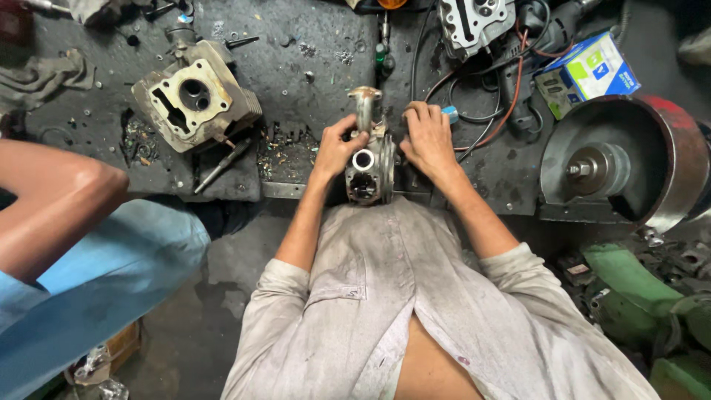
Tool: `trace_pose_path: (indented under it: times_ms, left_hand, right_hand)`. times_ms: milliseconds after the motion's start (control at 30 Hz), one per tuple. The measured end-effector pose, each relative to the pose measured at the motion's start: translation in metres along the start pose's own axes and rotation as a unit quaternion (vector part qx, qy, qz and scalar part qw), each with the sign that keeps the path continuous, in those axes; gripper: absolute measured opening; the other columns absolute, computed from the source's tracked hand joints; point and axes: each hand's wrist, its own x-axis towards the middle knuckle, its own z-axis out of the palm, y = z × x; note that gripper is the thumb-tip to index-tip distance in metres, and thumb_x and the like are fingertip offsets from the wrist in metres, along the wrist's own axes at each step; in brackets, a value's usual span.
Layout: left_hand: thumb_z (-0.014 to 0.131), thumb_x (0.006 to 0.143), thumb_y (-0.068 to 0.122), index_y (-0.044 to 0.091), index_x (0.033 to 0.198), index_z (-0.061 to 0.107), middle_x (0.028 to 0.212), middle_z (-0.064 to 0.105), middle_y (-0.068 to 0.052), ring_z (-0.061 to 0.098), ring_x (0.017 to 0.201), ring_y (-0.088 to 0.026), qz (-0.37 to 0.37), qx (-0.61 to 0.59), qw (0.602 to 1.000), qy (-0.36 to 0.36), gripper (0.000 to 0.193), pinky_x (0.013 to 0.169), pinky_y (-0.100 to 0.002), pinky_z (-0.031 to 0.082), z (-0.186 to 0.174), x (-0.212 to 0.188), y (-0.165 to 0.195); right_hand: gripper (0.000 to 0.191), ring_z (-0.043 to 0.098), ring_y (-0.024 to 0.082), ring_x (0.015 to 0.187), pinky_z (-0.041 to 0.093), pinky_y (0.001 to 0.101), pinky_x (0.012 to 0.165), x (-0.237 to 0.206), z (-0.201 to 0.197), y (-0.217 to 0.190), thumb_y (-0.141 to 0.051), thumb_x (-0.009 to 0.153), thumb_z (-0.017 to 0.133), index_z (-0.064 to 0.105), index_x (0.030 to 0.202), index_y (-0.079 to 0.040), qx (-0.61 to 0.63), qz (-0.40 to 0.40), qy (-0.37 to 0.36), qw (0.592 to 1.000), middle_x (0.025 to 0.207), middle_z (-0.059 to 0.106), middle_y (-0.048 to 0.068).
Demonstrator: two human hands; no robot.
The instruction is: The person works on a small engine cylinder head, using a hammer and punch to remove a pin, then uses a screwdriver to clean or adjust internal surfaces. The person handles the cylinder head and tools directly on a cluttered workbench.
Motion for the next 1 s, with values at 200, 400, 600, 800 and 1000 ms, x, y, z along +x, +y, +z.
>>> trace_pose_path:
  times_ms: [200,400,600,800,1000]
  left_hand:
    - [0.075,0.089,0.033,0.009,0.116,0.076,0.099,0.070,-0.016,0.064,0.095,-0.031,-0.006,0.175,0.984,0.026,0.036,0.085,-0.041,0.051,0.010,0.018,-0.003]
    - [0.069,0.096,0.031,0.011,0.115,0.076,0.102,0.068,-0.014,0.059,0.100,-0.036,0.053,0.304,0.950,0.043,0.028,0.087,-0.045,0.047,0.013,0.024,-0.004]
    - [0.062,0.098,0.012,0.013,0.132,0.067,0.112,0.066,-0.012,0.060,0.104,-0.035,0.046,0.320,0.946,-0.008,0.034,0.091,-0.045,0.049,-0.019,-0.011,-0.010]
    - [0.077,0.074,0.008,0.009,0.131,0.065,0.114,0.064,-0.012,0.057,0.105,-0.035,0.081,0.318,0.943,-0.060,0.058,0.089,-0.044,0.047,-0.036,-0.040,-0.012]
    - [0.083,0.073,0.012,0.012,0.121,0.070,0.110,0.066,-0.008,0.057,0.107,-0.032,0.095,0.356,0.926,-0.077,0.050,0.091,-0.044,0.045,-0.044,-0.028,-0.013]
  right_hand:
    - [0.056,0.053,0.031,0.116,0.040,0.0454,0.096,-0.009,0.010,0.003,-0.009,0.081,0.075,0.061,0.135,-0.002,0.015,-0.021,0.049,0.998,0.130,0.061,0.010]
    - [0.024,0.059,0.032,0.110,0.045,0.0442,0.099,-0.004,0.010,0.002,-0.016,0.100,0.070,0.069,0.123,-0.008,0.182,0.089,0.091,0.975,0.117,0.071,0.011]
    - [0.069,0.065,0.033,0.112,0.053,0.0438,0.098,-0.013,0.002,-0.037,-0.039,0.087,0.076,0.050,0.141,-0.004,0.296,0.231,0.024,0.927,0.132,0.062,0.016]
    - [0.103,0.056,0.043,0.128,0.048,0.0508,0.103,-0.017,-0.005,-0.058,-0.048,0.074,0.088,0.036,0.149,0.001,0.211,0.200,-0.020,0.957,0.144,0.048,0.023]
    - [0.110,0.053,0.047,0.122,0.050,0.0513,0.099,-0.018,0.002,-0.064,-0.051,0.077,0.088,0.031,0.149,0.008,0.174,0.217,0.002,0.961,0.142,0.043,0.033]
